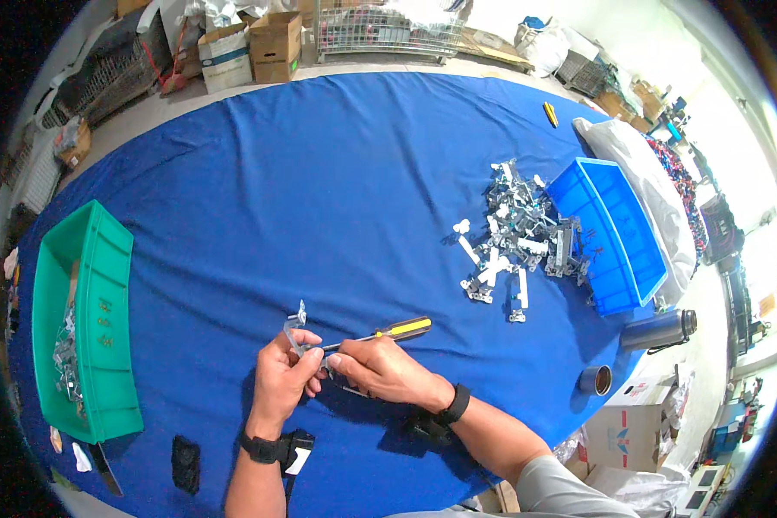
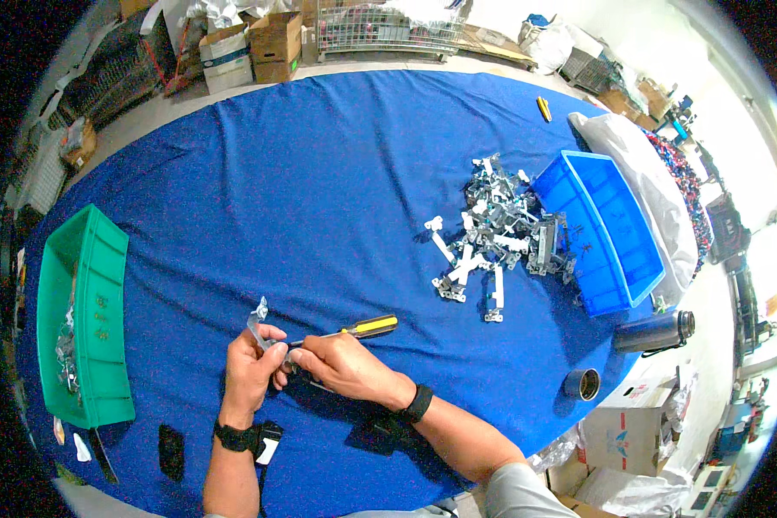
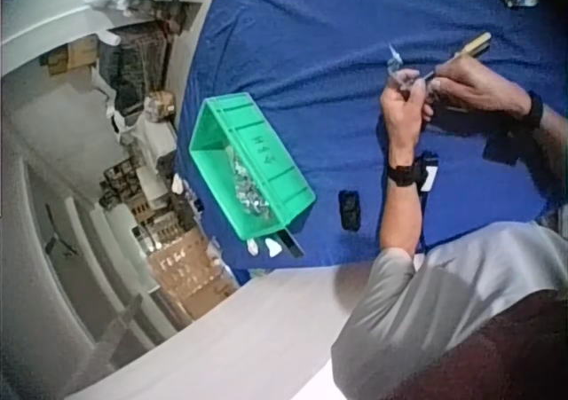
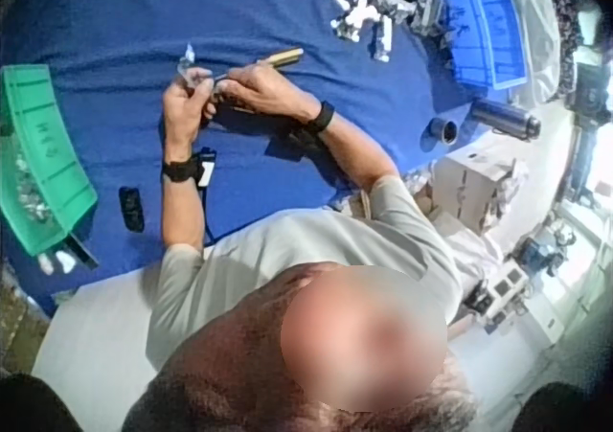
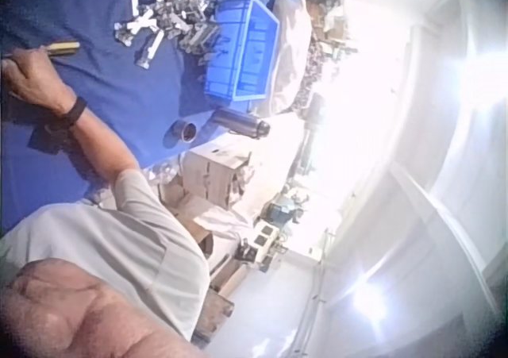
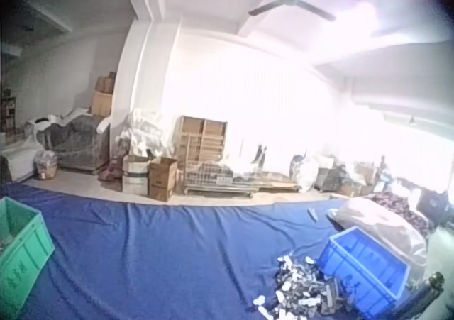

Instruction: Assemble metal mechanical components using a screwdriver.

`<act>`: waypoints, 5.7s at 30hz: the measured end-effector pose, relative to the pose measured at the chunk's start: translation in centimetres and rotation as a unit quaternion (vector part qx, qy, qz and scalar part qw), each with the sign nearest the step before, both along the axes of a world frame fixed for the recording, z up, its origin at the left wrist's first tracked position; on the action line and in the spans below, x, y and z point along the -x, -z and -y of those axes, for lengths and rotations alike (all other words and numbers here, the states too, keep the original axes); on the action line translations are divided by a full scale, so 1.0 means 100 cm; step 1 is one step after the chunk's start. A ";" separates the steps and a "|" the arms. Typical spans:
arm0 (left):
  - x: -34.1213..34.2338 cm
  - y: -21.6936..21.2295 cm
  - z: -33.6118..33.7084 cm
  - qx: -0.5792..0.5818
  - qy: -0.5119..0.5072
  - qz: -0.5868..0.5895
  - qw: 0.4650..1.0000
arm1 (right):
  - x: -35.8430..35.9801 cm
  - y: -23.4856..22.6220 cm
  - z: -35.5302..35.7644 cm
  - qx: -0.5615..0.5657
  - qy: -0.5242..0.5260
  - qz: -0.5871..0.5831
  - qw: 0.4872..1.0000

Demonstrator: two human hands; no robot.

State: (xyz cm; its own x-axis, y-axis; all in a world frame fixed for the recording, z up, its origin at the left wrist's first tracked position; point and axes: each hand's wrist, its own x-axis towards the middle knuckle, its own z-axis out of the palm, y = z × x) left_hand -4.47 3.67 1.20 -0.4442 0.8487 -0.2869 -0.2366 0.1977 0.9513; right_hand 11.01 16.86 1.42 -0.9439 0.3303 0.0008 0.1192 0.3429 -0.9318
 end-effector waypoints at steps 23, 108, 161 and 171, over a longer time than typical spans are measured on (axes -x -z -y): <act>0.001 0.000 0.002 -0.011 0.002 0.028 1.000 | 0.000 -0.004 0.003 0.071 0.020 -0.035 0.997; 0.012 0.015 -0.003 -0.183 -0.048 0.140 0.972 | -0.039 -0.040 -0.048 -0.186 0.164 0.033 0.968; 0.006 0.013 0.000 -0.039 -0.117 0.058 0.991 | -0.061 -0.005 -0.034 0.295 0.271 -0.077 0.913; 0.008 0.016 -0.001 -0.048 -0.107 0.056 0.992 | -0.058 0.000 -0.032 0.245 0.264 -0.060 0.931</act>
State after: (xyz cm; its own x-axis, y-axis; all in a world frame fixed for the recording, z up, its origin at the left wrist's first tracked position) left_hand -5.27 3.73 -0.43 -0.5866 0.7649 -0.2660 -0.3677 0.0412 0.9290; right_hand 16.82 20.01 1.42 -0.6523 0.7371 -0.1766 0.0353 -0.2032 -0.9785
